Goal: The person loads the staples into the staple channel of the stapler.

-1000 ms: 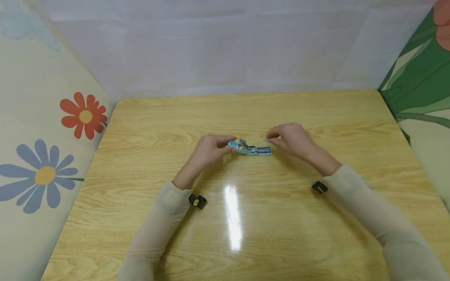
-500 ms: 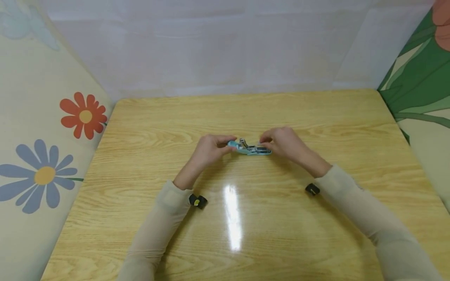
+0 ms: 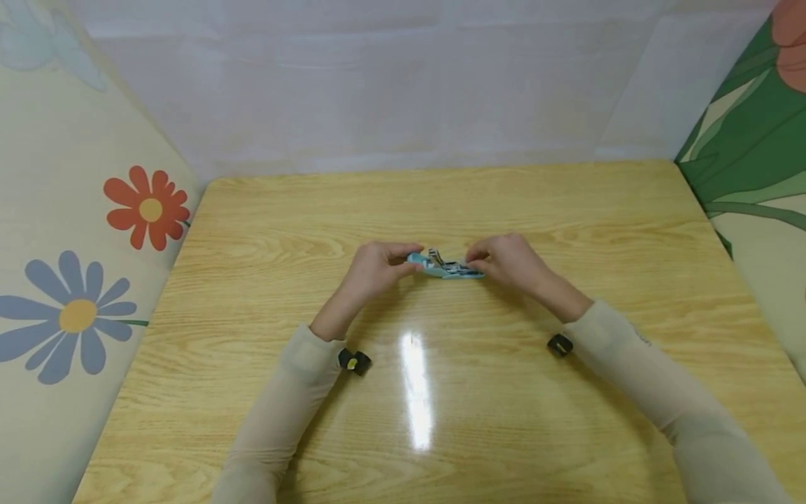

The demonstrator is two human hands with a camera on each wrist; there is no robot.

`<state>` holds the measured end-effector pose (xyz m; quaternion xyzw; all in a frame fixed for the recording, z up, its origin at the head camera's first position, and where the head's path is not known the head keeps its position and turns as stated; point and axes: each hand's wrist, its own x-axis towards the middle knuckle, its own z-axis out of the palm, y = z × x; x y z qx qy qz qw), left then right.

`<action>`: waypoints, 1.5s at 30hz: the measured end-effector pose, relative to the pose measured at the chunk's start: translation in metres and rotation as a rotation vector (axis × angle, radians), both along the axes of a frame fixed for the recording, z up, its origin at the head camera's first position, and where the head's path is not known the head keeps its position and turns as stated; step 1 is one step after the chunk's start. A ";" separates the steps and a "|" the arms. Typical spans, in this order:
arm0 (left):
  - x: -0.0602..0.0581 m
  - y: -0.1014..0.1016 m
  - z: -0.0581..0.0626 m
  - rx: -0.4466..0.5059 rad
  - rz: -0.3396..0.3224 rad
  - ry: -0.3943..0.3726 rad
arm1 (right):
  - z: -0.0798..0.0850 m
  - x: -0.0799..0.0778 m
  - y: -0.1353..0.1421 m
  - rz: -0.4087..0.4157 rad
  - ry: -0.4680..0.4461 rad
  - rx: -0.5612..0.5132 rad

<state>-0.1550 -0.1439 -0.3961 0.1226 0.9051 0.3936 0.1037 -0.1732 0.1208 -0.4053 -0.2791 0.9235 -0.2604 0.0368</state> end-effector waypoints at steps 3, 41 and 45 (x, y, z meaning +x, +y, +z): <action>0.001 0.000 0.001 -0.003 0.002 0.008 | -0.001 0.000 0.000 0.000 0.005 0.004; 0.000 0.001 -0.001 -0.002 0.015 -0.010 | -0.011 -0.003 0.018 -0.036 -0.065 -0.020; 0.000 0.000 -0.001 -0.005 0.012 -0.005 | -0.013 -0.005 0.021 -0.025 -0.074 -0.046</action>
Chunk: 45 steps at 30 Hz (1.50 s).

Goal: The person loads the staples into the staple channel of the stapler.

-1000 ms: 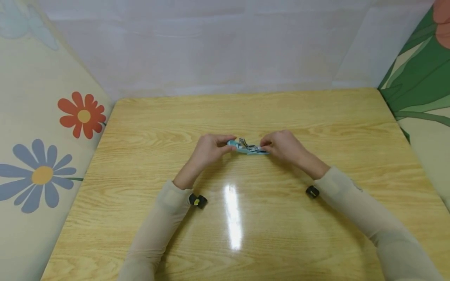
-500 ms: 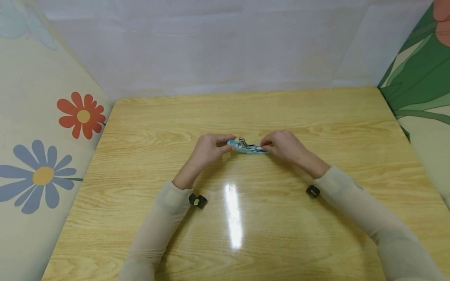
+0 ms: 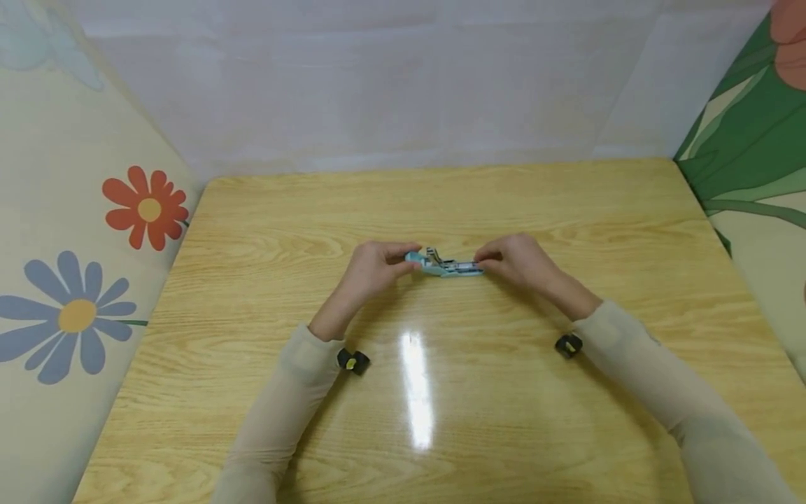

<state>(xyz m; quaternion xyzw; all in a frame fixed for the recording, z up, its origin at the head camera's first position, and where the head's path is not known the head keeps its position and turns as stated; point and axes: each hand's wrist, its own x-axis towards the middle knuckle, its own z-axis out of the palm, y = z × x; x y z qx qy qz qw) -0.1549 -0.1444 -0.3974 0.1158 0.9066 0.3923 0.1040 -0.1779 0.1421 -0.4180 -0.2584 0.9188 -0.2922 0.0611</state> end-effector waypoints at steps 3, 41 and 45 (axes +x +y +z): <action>0.001 0.000 -0.002 -0.016 -0.006 -0.005 | -0.002 -0.001 0.002 -0.008 -0.039 -0.024; -0.003 0.062 0.022 -0.314 -0.153 0.289 | -0.001 -0.004 0.001 -0.014 -0.040 -0.041; -0.002 0.070 0.021 -0.376 -0.156 0.291 | 0.000 -0.004 0.001 -0.003 -0.041 -0.024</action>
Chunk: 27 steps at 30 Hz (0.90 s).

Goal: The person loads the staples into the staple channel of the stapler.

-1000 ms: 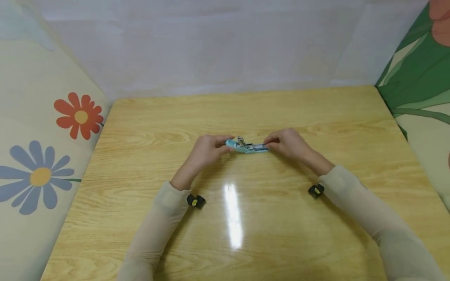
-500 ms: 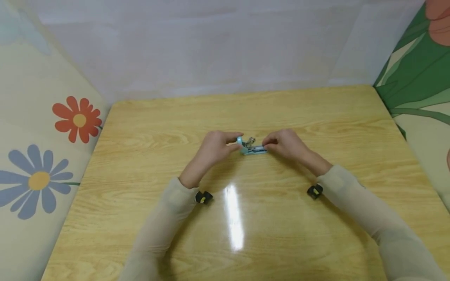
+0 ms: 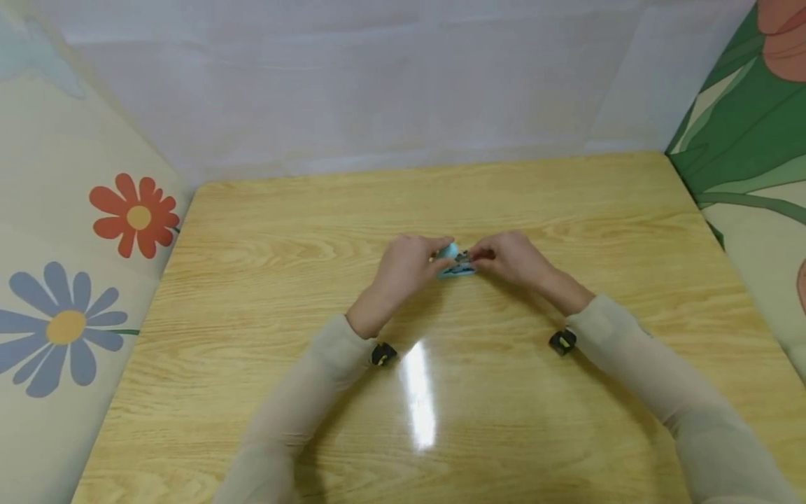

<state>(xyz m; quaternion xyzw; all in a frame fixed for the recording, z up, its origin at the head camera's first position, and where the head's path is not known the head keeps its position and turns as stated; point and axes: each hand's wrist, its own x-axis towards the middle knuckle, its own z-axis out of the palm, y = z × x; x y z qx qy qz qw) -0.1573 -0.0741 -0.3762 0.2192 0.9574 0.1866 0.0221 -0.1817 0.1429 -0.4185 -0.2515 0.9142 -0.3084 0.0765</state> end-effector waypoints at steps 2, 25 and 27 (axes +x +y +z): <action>0.000 0.003 -0.002 -0.029 -0.010 0.010 | 0.000 0.000 -0.001 0.004 -0.004 0.002; -0.009 0.022 -0.014 -0.109 -0.096 -0.006 | -0.004 0.000 0.002 -0.002 0.043 0.005; -0.010 0.022 -0.014 -0.109 -0.107 -0.008 | -0.005 0.000 0.001 -0.004 0.049 0.012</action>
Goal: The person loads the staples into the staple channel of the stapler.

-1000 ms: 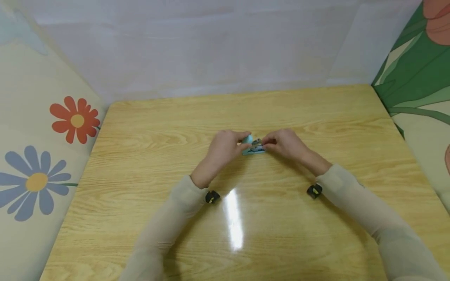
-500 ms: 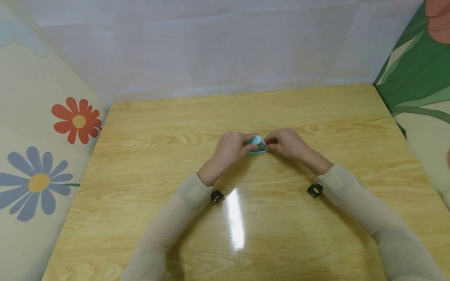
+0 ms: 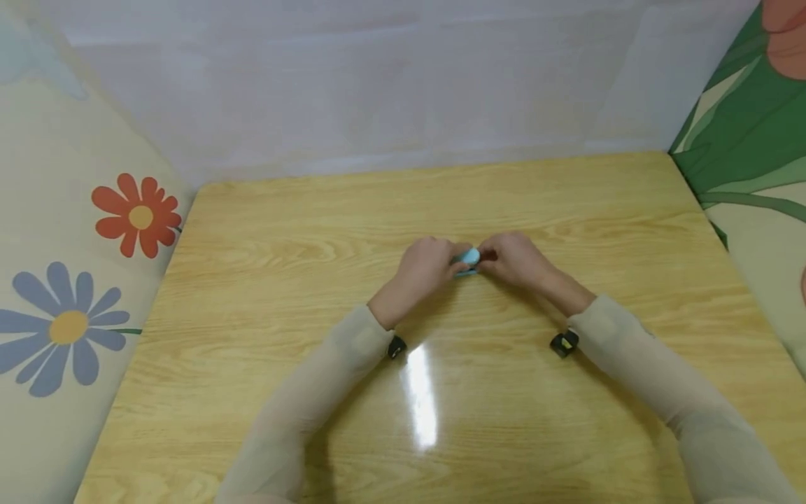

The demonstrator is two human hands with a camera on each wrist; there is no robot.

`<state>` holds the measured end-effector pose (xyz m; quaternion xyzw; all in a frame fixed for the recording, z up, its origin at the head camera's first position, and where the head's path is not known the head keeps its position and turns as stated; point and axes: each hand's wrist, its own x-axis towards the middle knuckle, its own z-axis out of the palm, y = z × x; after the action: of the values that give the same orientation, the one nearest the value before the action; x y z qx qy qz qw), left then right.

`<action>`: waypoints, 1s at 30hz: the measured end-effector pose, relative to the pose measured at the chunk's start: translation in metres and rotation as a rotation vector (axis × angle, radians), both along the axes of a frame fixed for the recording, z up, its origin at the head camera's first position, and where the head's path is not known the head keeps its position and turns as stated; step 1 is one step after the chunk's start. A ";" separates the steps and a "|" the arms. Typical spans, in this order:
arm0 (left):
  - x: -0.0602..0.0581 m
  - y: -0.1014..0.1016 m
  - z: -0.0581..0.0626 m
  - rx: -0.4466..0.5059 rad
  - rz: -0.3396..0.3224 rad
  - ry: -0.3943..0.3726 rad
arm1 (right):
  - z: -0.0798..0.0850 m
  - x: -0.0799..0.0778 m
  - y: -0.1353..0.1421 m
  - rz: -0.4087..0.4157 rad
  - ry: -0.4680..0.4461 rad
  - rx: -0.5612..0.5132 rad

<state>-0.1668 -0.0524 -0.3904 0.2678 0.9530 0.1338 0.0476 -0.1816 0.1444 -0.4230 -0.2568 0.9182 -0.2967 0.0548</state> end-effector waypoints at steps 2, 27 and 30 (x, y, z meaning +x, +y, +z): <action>-0.001 0.001 0.000 -0.006 -0.010 -0.008 | 0.000 0.000 0.000 -0.001 0.003 0.004; -0.009 0.004 -0.001 -0.059 -0.077 -0.036 | 0.002 0.001 0.000 -0.010 0.004 0.040; -0.009 0.001 -0.001 -0.019 -0.075 -0.049 | 0.002 0.001 0.000 -0.007 0.014 0.040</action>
<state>-0.1759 -0.0515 -0.3917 0.2997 0.9420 0.1293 0.0782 -0.1807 0.1441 -0.4212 -0.2543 0.9252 -0.2767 0.0525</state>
